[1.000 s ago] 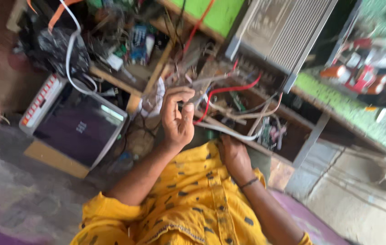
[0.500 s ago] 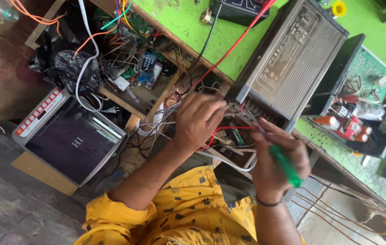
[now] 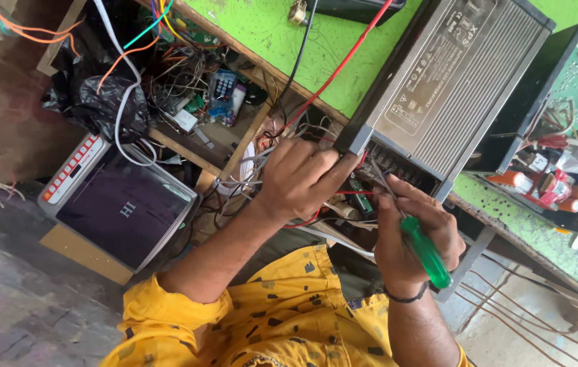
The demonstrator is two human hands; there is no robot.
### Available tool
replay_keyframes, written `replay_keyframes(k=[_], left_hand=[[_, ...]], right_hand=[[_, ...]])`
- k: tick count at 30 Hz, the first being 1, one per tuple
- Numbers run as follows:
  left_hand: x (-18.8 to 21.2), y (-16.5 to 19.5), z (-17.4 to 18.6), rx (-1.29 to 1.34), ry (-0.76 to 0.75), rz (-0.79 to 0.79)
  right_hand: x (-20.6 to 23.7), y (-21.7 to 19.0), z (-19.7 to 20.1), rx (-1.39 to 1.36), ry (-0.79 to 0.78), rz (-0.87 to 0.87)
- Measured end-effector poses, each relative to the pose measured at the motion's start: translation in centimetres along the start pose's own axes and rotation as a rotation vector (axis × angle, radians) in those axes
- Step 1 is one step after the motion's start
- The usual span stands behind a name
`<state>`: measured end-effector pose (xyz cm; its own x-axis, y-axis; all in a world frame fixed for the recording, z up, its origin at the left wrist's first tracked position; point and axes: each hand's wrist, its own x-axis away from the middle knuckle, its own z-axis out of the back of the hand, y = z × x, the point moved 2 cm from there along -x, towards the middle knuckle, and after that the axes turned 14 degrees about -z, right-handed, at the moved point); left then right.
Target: The person works on an open electronic device, using a screwdriver to adjust internal components and wires. They then handle a separate metal chassis, connect wires, and use pliers to strip wire ends before placing the chassis on the workbench.
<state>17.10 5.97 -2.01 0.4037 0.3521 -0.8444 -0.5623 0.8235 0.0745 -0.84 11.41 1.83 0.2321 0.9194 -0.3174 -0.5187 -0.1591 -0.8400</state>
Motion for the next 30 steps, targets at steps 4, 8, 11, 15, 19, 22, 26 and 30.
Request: replay_keyframes(k=[4, 8, 11, 15, 19, 22, 26, 30], left_hand=[[-0.8, 0.1, 0.3, -0.009, -0.051, -0.026], [-1.1, 0.1, -0.3, -0.045, -0.123, -0.045], [-0.7, 0.0, -0.7, -0.079, -0.122, -0.096], [0.9, 0.0, -0.7, -0.029, -0.148, -0.065], [2.9, 0.9, 0.0, 0.031, -0.068, 0.066], [4.0, 1.7, 0.4, 0.116, -0.052, 0.351], [3.7, 2.7, 0.1, 0.393, 0.087, 0.759], [1.3, 4.0, -1.1, 0.422, 0.118, 0.668]], right_hand=[[-0.2, 0.5, 1.0, 0.052, -0.02, 0.072], [-0.5, 1.4, 2.2, -0.043, -0.016, 0.113], [-0.1, 1.8, 3.6, -0.075, 0.01, 0.049], [0.6, 1.9, 5.5, -0.131, 0.026, 0.018], [0.0, 1.7, 6.5, -0.276, 0.05, -0.016], [-1.1, 0.9, 6.6, -0.431, 0.088, -0.131], [-2.7, -1.0, 6.4, -0.604, 0.067, -0.256], [-3.8, -2.6, 6.1, -0.655, -0.08, -0.293]])
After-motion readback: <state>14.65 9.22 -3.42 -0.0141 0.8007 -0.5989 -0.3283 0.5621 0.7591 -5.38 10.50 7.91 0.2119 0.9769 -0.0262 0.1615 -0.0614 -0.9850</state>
